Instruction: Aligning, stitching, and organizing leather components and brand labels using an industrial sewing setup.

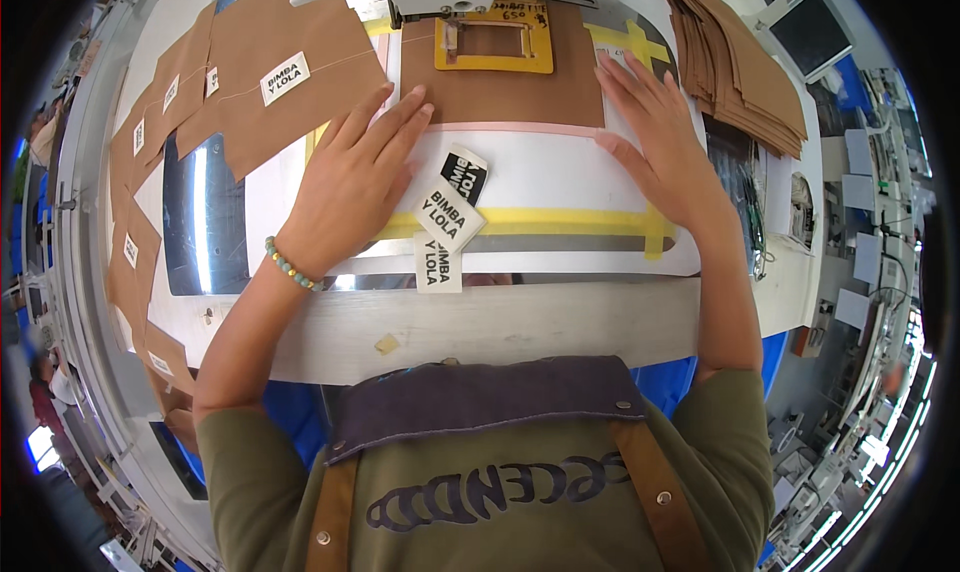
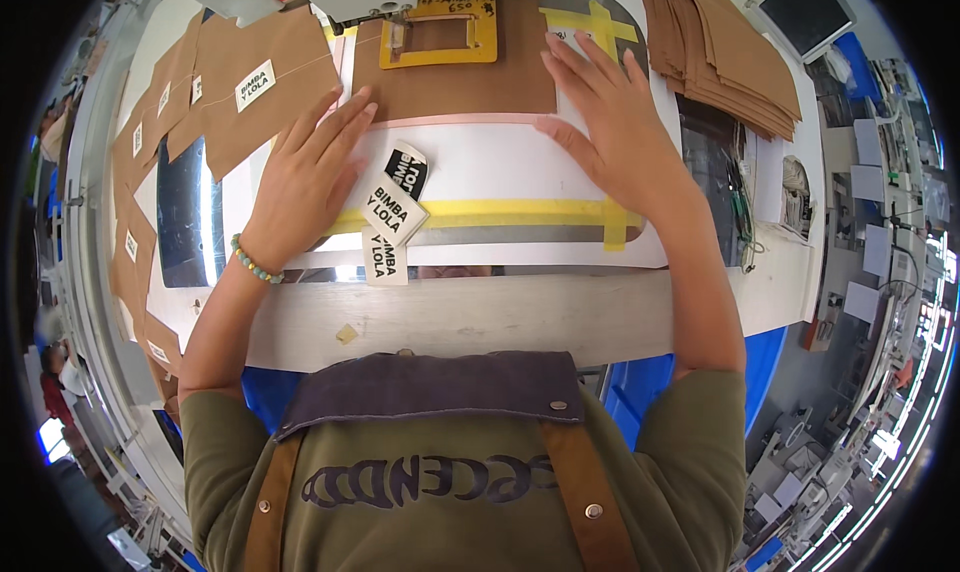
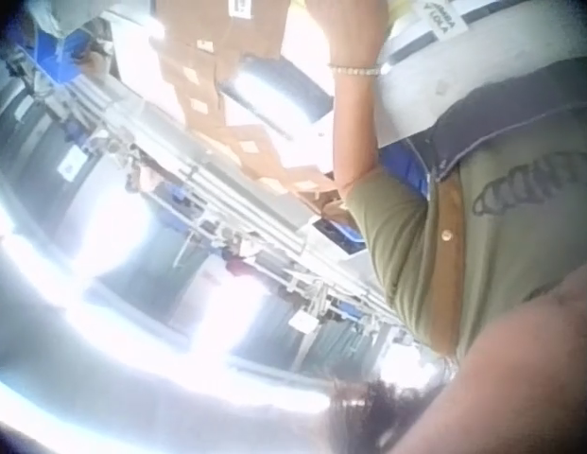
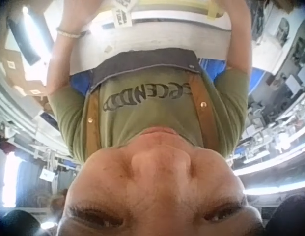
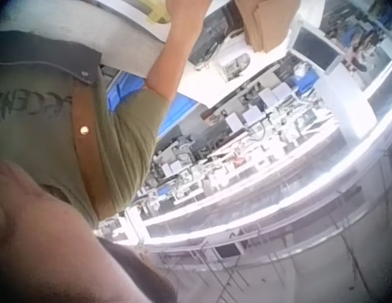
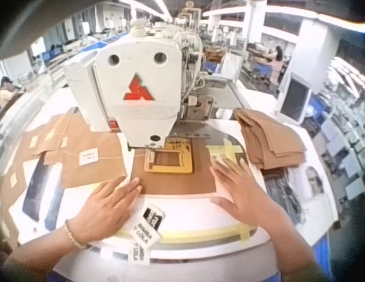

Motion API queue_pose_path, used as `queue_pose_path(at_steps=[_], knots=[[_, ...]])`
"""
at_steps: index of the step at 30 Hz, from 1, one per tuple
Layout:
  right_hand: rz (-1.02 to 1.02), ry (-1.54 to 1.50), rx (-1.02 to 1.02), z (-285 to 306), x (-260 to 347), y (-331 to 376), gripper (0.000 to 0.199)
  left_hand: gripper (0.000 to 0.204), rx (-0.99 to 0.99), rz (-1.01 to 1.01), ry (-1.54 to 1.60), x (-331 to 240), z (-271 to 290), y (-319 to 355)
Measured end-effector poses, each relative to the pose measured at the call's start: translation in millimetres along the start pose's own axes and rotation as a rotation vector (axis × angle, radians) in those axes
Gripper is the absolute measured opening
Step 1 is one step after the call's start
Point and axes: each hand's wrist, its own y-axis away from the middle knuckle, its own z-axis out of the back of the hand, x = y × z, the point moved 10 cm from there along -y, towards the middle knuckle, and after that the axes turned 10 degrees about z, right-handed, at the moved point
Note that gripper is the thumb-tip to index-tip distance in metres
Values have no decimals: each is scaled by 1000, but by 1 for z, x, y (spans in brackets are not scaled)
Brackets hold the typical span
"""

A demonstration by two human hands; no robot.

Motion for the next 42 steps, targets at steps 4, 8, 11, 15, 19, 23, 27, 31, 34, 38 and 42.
queue_pose_path(at_steps=[4, 8, 11, 15, 19, 23, 27, 31, 34, 38, 42], knots=[[38, -145, 105, -10, 34, 19, 68, 56, 78, 71, 115, 10, -3, 10], [12, -164, 45, -18, 45, 21, 68, 55, 36, 83, 65, 11, 1, 11], [22, -226, 17, -17, 46, 19, 68, 50, -3, 69, 90, 17, -1, 16], [-73, -155, -110, -8, 34, 23, 71, 62, -49, 44, 192, 15, 13, 15], [-67, -110, 24, -18, 36, 21, 73, 70, 97, 19, 153, 10, -5, 15], [-59, -120, 48, -20, 39, 18, 75, 66, 114, 51, 102, 12, -5, 15], [-50, -119, 49, -21, 39, 16, 76, 62, 106, 54, 79, 14, -4, 16], [-23, -108, 66, -21, 43, 14, 76, 60, 88, 64, 58, 15, -3, 18], [-39, -114, 47, -19, 42, 16, 75, 59, 79, 62, 59, 13, -2, 18], [-130, -170, -118, -9, 29, 24, 68, 60, 62, 71, 154, 12, -1, 16], [-121, -182, -208, -4, 24, 24, 64, 60, 11, 83, 201, 14, 10, 16]])
